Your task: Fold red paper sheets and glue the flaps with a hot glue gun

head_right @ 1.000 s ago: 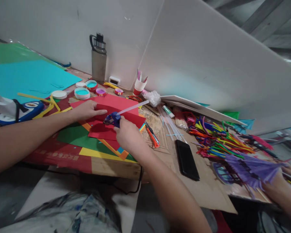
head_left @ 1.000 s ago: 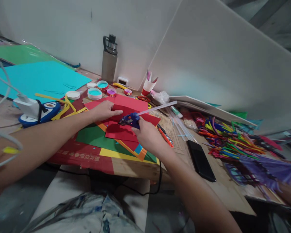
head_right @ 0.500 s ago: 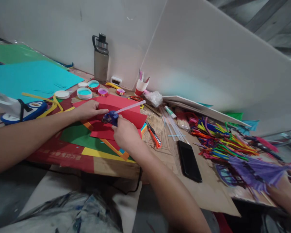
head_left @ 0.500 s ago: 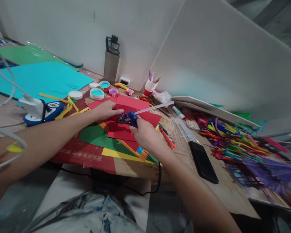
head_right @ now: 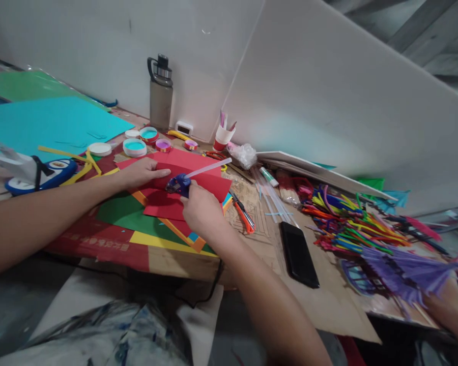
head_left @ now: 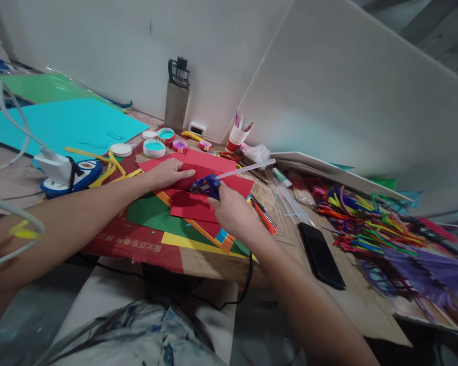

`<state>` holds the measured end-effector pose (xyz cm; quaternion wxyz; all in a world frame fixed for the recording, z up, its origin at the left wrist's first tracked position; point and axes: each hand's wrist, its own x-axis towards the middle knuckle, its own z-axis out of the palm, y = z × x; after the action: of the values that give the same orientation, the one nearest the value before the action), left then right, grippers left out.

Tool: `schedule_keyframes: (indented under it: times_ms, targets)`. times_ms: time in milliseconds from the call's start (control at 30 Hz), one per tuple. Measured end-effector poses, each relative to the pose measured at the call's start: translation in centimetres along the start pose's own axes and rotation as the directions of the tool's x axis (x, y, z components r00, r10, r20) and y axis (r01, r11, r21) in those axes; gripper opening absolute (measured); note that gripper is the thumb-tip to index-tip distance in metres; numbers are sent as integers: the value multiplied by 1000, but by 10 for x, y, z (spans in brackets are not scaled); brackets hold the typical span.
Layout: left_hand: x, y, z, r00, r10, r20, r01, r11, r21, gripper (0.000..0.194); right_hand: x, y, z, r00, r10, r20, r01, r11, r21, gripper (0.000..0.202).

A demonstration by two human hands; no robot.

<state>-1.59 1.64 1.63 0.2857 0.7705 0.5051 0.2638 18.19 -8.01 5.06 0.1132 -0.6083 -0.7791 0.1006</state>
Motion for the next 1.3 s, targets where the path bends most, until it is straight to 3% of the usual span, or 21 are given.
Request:
schedule_keyframes:
  times_ms: [133, 333, 867, 1100, 1300]
  targets:
    - [-1, 1, 0, 997, 14, 76, -7, 995, -101, 46, -8, 5, -8, 999, 30, 30, -29, 999, -23, 20]
    - [-1, 0, 0, 999, 33, -7, -33, 999, -39, 50, -2, -8, -4, 999, 6, 54, -5, 1000, -21, 27]
    - [-2, 2, 1, 1000, 10, 21, -8, 995, -102, 49, 11, -12, 10, 1000, -8, 8, 8, 1000, 6, 27]
    - [-5, 3, 0, 998, -33, 50, 41, 984, -175, 46, -11, -12, -7, 994, 35, 102, -37, 999, 22, 27]
    - [-8, 7, -1, 994, -57, 97, 83, 952, -295, 43, -20, 10, -17, 987, 134, 87, -127, 989, -78, 26]
